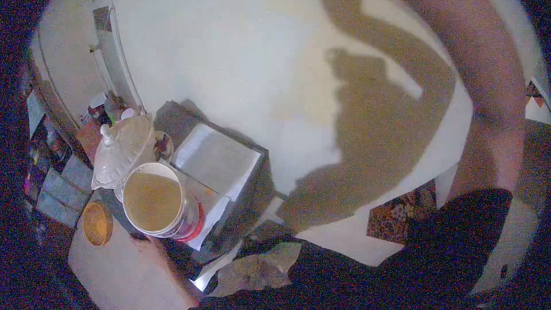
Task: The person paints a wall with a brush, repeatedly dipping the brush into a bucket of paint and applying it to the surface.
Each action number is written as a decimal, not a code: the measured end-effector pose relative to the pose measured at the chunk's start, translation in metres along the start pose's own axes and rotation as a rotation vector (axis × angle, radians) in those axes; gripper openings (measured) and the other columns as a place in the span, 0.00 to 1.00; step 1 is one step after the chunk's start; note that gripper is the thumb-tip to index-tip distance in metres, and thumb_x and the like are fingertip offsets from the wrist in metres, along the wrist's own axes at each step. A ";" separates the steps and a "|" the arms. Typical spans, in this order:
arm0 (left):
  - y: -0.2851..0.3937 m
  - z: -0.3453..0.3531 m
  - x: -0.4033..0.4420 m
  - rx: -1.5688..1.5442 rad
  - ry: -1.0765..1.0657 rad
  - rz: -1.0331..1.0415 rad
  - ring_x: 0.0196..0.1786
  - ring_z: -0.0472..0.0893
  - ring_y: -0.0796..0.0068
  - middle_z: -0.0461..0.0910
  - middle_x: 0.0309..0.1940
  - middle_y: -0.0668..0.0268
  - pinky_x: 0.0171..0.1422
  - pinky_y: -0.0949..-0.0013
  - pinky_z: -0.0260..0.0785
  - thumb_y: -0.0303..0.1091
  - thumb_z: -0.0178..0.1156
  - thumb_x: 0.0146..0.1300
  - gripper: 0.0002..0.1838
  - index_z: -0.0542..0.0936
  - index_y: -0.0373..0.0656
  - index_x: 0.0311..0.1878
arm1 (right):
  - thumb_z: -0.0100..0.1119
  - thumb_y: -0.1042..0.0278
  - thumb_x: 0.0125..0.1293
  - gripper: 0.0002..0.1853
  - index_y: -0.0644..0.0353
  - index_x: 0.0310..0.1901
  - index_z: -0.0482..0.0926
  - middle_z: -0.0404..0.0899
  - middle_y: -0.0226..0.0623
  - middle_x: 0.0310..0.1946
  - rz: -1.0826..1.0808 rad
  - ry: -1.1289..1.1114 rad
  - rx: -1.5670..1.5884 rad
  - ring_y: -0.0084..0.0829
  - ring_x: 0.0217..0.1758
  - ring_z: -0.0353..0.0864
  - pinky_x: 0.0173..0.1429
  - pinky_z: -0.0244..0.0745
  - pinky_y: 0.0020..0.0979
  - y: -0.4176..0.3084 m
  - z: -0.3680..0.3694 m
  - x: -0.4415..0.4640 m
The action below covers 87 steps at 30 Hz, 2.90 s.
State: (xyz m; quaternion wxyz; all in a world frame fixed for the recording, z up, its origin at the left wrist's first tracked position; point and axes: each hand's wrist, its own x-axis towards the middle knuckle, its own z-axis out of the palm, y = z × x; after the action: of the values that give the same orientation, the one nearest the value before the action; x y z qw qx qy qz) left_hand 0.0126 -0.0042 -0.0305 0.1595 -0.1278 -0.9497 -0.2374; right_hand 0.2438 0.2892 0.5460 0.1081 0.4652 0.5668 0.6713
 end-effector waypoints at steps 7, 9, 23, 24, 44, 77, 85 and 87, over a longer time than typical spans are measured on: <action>0.012 -0.020 0.002 -0.047 -0.133 -0.095 0.63 0.66 0.47 0.61 0.65 0.49 0.62 0.54 0.64 0.55 0.43 0.67 0.36 0.55 0.38 0.68 | 0.53 0.81 0.50 0.18 0.57 0.43 0.82 0.72 0.34 0.15 0.046 0.136 -0.727 0.24 0.14 0.66 0.14 0.55 0.28 -0.157 0.056 -0.116; -0.008 0.000 0.002 -0.096 -0.059 0.011 0.63 0.66 0.46 0.61 0.65 0.48 0.63 0.54 0.63 0.57 0.42 0.67 0.37 0.54 0.37 0.68 | 0.50 0.81 0.52 0.20 0.59 0.49 0.79 0.74 0.34 0.19 -0.001 0.064 -0.710 0.23 0.15 0.67 0.14 0.55 0.26 -0.181 0.054 -0.140; -0.013 0.003 0.008 -0.030 -0.195 -0.027 0.64 0.65 0.47 0.59 0.66 0.48 0.63 0.53 0.62 0.62 0.42 0.64 0.42 0.55 0.35 0.68 | 0.59 0.70 0.49 0.14 0.66 0.38 0.79 0.80 0.45 0.26 -0.588 -0.306 1.242 0.38 0.27 0.82 0.26 0.72 0.36 -0.214 0.062 -0.245; -0.017 0.009 0.006 -0.020 -0.212 -0.051 0.65 0.64 0.47 0.59 0.66 0.47 0.64 0.53 0.62 0.63 0.42 0.64 0.43 0.54 0.34 0.68 | 0.59 0.70 0.51 0.13 0.65 0.39 0.79 0.79 0.47 0.27 -0.363 -0.399 1.411 0.40 0.27 0.81 0.28 0.74 0.38 -0.224 0.072 -0.255; -0.064 0.051 0.007 0.046 -0.061 0.178 0.67 0.58 0.43 0.55 0.66 0.41 0.69 0.50 0.53 0.66 0.41 0.62 0.48 0.48 0.29 0.69 | 0.45 0.63 0.72 0.09 0.58 0.46 0.66 0.65 0.25 0.22 1.040 0.240 2.245 0.14 0.19 0.62 0.20 0.59 0.18 -0.328 0.151 -0.181; -0.001 -0.001 0.004 -0.311 -0.168 0.010 0.66 0.62 0.45 0.59 0.66 0.46 0.66 0.52 0.58 0.58 0.48 0.64 0.41 0.52 0.34 0.68 | 0.45 0.62 0.72 0.08 0.58 0.40 0.66 0.64 0.26 0.26 1.250 -0.482 3.336 0.15 0.17 0.60 0.15 0.52 0.19 -0.268 0.042 -0.195; 0.019 -0.023 0.005 -0.304 -0.244 -0.114 0.64 0.64 0.46 0.63 0.61 0.43 0.66 0.51 0.57 0.52 0.50 0.64 0.37 0.58 0.31 0.64 | 0.44 0.60 0.72 0.08 0.54 0.40 0.62 0.62 0.24 0.22 1.086 0.085 2.857 0.14 0.15 0.59 0.14 0.54 0.19 -0.311 0.046 -0.162; -0.003 0.000 0.007 -0.375 -0.180 0.026 0.63 0.65 0.46 0.64 0.61 0.43 0.65 0.51 0.58 0.52 0.51 0.63 0.37 0.58 0.31 0.64 | 0.45 0.61 0.72 0.08 0.55 0.41 0.63 0.63 0.24 0.22 1.112 0.029 2.759 0.14 0.16 0.60 0.16 0.56 0.20 -0.364 0.073 -0.162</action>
State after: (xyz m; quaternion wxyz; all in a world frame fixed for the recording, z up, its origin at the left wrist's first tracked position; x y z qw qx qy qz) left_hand 0.0049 -0.0056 -0.0287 0.0507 -0.1880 -0.8976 -0.3955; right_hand 0.2474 0.3497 0.1452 -0.6765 0.3432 0.4956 -0.4230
